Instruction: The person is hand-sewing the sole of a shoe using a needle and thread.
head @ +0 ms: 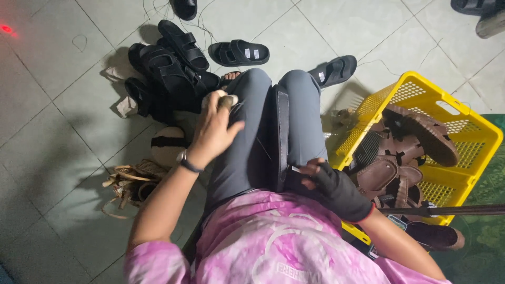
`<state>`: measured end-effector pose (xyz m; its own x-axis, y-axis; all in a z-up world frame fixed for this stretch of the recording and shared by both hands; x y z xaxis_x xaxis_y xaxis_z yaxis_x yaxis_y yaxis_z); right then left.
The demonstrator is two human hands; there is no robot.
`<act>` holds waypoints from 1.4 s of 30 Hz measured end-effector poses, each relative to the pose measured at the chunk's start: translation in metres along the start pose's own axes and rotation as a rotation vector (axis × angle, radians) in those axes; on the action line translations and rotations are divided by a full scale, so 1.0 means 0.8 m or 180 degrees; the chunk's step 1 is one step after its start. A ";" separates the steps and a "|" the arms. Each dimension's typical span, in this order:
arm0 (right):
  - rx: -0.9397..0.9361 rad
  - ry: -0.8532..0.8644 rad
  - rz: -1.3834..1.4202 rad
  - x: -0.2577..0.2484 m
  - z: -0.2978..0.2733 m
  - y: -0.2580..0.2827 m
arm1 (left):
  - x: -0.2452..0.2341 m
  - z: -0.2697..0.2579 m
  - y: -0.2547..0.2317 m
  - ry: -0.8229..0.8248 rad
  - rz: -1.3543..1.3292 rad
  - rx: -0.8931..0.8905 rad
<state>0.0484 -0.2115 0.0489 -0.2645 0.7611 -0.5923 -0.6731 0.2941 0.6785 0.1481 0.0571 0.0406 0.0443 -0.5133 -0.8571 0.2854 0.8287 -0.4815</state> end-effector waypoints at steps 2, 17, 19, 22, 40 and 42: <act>0.0105 0.0317 -0.0391 0.000 0.001 0.005 | 0.009 -0.026 -0.046 0.0225 -0.0506 0.0102; 0.0345 0.1310 -0.1788 0.007 0.022 0.016 | 0.094 -0.096 -0.087 0.1067 -0.1776 0.0048; 0.0296 0.1375 -0.1920 0.009 0.024 0.018 | 0.099 -0.097 -0.084 0.1076 -0.1753 0.0057; 0.0309 0.1465 -0.1854 0.009 0.028 0.019 | 0.106 -0.100 -0.080 0.1014 -0.1718 0.0149; 0.0301 0.1685 -0.1986 0.063 -0.009 -0.017 | 0.134 -0.090 -0.061 -0.0073 -0.1295 0.0490; 0.0668 0.1661 -0.1312 0.069 0.006 -0.004 | 0.146 -0.101 -0.058 -0.0107 -0.1166 0.0595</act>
<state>0.0395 -0.1677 0.0166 -0.3488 0.2017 -0.9153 -0.6562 0.6448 0.3921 0.0629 -0.0229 -0.0518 -0.0621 -0.7764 -0.6271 0.4570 0.5365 -0.7095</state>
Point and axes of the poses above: each hand's wrist, its own z-axis towards the middle knuckle, its own x-axis out of the palm, y = z × x, the point moved 5 cm from there along z, towards the middle knuckle, and after that the axes turned 3 degrees about z, right-handed, at the moved point
